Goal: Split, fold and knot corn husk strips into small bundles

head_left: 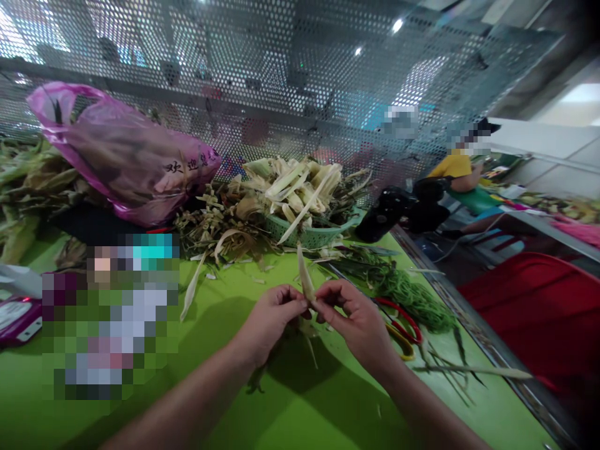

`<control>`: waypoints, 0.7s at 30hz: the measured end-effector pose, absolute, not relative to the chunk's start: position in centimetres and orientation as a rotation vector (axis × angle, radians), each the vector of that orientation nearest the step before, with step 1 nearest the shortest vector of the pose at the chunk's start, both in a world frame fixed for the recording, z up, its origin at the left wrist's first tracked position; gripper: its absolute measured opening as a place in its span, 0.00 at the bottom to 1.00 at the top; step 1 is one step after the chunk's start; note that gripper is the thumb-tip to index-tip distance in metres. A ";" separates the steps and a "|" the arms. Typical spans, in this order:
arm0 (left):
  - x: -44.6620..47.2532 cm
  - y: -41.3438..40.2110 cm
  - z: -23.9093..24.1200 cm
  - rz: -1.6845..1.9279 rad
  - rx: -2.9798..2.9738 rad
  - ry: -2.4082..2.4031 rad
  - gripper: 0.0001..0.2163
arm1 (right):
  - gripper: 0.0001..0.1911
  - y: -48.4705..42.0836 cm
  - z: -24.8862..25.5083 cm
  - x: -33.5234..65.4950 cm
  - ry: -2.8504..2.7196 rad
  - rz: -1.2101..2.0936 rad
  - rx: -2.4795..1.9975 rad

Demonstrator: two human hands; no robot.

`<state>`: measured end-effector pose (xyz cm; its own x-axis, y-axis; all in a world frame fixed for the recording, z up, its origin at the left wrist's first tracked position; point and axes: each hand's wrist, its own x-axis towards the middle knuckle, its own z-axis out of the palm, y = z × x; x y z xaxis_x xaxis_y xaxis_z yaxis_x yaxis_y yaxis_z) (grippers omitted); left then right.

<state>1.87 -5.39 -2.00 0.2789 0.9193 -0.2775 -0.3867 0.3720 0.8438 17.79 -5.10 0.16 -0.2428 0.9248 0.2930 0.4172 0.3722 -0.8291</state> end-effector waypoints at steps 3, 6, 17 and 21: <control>1.8 -5.2 -2.1 1.007 0.720 0.910 0.08 | 0.04 -5.0 0.1 18.0 -1.848 0.755 -1.117; 1.7 -5.2 -2.4 1.013 0.715 0.934 0.07 | 0.04 -5.0 0.1 18.1 -1.937 0.606 -1.072; 1.7 -5.2 -2.7 1.013 0.702 0.805 0.03 | 0.01 -4.8 -0.2 18.2 -2.001 0.505 -1.061; 1.7 -5.4 -1.9 0.996 0.879 0.870 0.04 | 0.03 -4.9 0.1 18.2 -1.927 0.633 -1.140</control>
<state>1.65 -5.41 -1.86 0.2949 0.9355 -0.1946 -0.3185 0.2883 0.9030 18.16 -4.88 0.11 -0.2812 0.8821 0.3779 0.4858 0.4704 -0.7367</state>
